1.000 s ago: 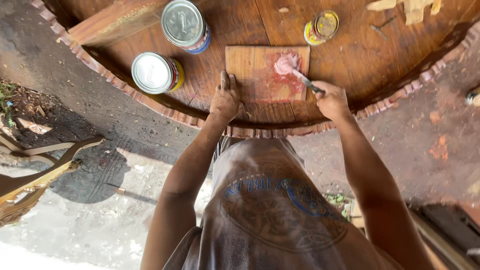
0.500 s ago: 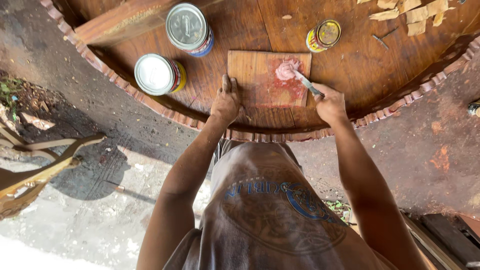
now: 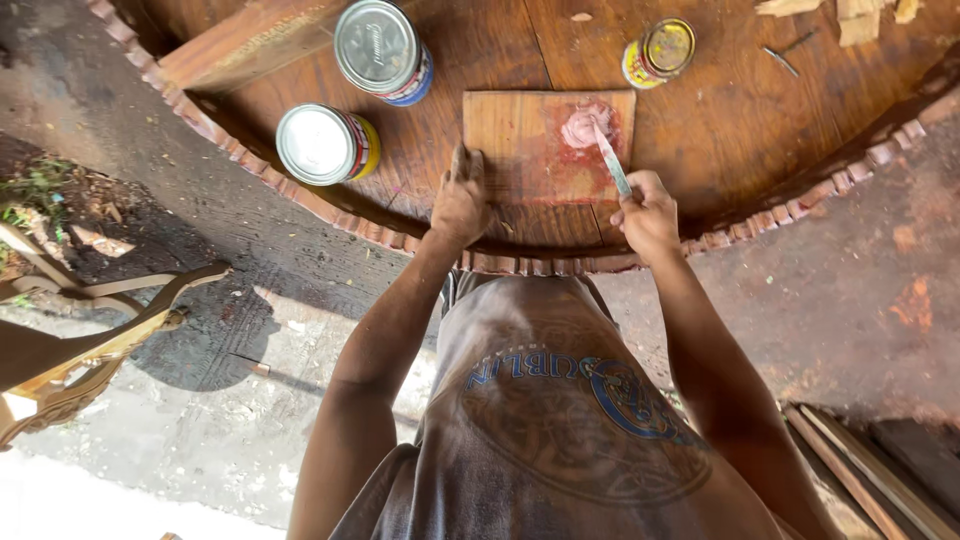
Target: The person scoops red and white paint from separate cans onto a wooden board using a putty knife. They then mix the two colors together on the board to create a blended pink mixture.
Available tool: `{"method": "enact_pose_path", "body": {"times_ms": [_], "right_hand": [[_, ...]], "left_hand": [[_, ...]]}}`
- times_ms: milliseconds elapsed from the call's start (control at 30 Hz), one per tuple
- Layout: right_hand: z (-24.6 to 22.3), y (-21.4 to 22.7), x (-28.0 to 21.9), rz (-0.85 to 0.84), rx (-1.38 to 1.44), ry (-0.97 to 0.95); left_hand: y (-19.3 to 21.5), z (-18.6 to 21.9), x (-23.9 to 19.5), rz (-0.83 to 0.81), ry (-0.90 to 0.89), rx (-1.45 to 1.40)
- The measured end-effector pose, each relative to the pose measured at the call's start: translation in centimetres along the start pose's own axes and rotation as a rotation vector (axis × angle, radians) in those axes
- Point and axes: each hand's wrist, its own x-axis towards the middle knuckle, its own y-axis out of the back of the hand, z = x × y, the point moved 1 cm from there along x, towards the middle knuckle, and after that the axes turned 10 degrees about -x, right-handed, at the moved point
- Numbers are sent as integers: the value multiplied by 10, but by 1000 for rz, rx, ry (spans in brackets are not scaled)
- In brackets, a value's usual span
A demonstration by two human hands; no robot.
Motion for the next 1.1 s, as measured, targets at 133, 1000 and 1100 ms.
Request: {"method": "enact_pose_path", "body": {"times_ms": [133, 1000, 1100], "right_hand": [[-7, 15, -7, -38, 164, -31], [-42, 3, -147, 501, -338, 302], [-48, 17, -161, 462, -244, 194]], "left_hand": [[19, 13, -23, 5, -135, 78], [47, 61, -18, -45, -362, 226], [47, 59, -19, -46, -334, 193]]}}
